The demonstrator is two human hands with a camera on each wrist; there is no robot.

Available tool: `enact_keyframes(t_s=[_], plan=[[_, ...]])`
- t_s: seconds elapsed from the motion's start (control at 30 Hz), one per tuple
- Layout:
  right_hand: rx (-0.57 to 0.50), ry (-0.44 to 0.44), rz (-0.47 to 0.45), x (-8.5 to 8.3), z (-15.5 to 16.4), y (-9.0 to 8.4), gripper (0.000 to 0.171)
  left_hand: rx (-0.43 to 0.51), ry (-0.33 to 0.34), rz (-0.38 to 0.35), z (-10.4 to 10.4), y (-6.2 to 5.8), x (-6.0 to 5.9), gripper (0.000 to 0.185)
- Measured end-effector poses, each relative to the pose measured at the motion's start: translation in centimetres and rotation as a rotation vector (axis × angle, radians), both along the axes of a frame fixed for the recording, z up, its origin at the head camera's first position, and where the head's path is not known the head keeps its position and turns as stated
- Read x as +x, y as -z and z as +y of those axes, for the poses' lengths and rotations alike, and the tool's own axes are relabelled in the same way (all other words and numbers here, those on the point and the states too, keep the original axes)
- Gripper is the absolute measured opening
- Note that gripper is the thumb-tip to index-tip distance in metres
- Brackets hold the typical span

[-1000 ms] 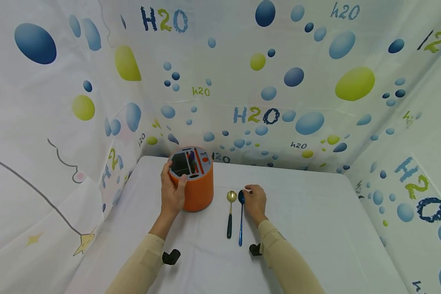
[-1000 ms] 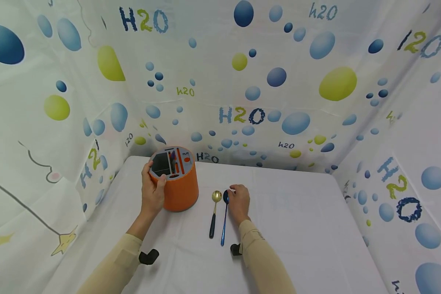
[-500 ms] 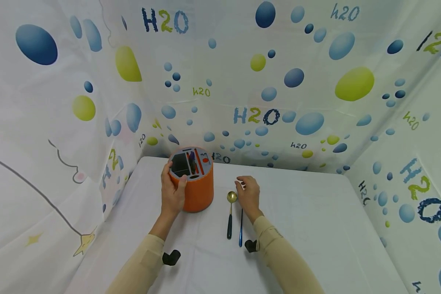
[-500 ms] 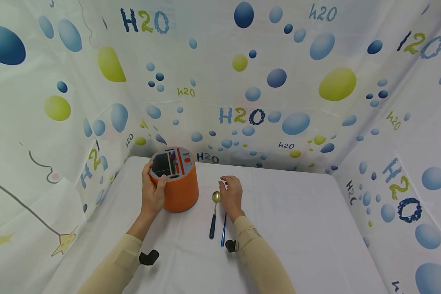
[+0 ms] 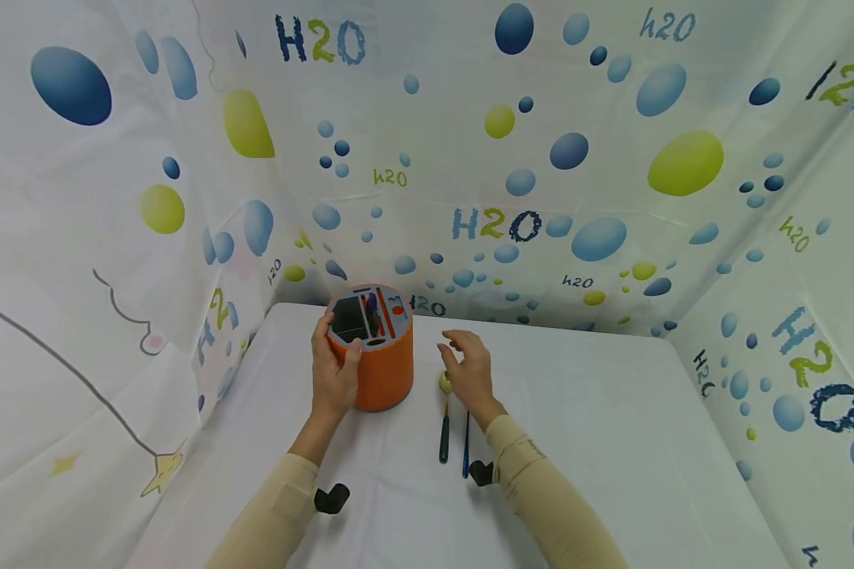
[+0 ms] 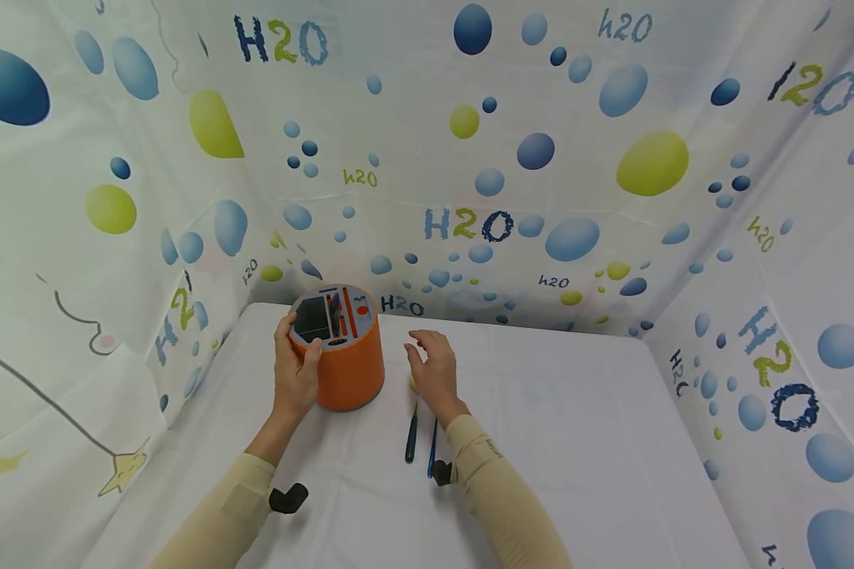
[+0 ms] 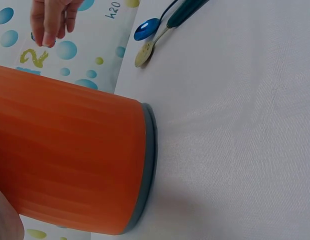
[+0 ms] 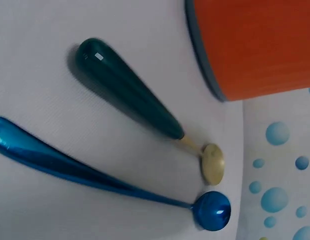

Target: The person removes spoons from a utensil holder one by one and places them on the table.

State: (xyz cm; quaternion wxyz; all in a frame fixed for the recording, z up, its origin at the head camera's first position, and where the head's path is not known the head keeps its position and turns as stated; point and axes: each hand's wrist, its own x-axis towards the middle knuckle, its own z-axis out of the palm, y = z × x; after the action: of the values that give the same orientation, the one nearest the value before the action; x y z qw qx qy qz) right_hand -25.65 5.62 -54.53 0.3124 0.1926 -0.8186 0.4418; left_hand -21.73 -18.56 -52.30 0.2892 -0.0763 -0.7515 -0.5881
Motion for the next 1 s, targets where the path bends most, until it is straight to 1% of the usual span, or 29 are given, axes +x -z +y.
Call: enact_keyframes(t_s=[0.17, 0.3, 0.33, 0.57, 0.8, 1.0], plan=[[-0.002, -0.035, 0.05, 0.1, -0.7, -1.3, 0.023, -0.001, 0.022, -0.002, 0.4, -2.1, 1.5, 0.064], [0.009, -0.059, 0.088, 0.1, -1.2, -2.1, 0.023, -0.001, 0.025, -0.006, 0.4, -2.4, 1.7, 0.063], [0.012, -0.065, 0.102, 0.1, -1.3, -2.4, 0.022, 0.0, 0.025, -0.006, 0.4, -2.4, 1.6, 0.063], [0.016, -0.112, 0.145, 0.8, -2.5, -4.6, 0.022, -0.013, 0.0, -0.015, -0.5, 1.2, -0.7, 0.067], [0.027, -0.165, 0.215, 0.7, -3.8, -6.7, 0.025, -0.025, 0.009, -0.007, -0.7, 1.4, -0.7, 0.066], [0.068, -0.212, 0.228, 0.9, -4.9, -8.1, 0.024, -0.034, -0.006, -0.012, -0.7, 1.4, -0.7, 0.066]])
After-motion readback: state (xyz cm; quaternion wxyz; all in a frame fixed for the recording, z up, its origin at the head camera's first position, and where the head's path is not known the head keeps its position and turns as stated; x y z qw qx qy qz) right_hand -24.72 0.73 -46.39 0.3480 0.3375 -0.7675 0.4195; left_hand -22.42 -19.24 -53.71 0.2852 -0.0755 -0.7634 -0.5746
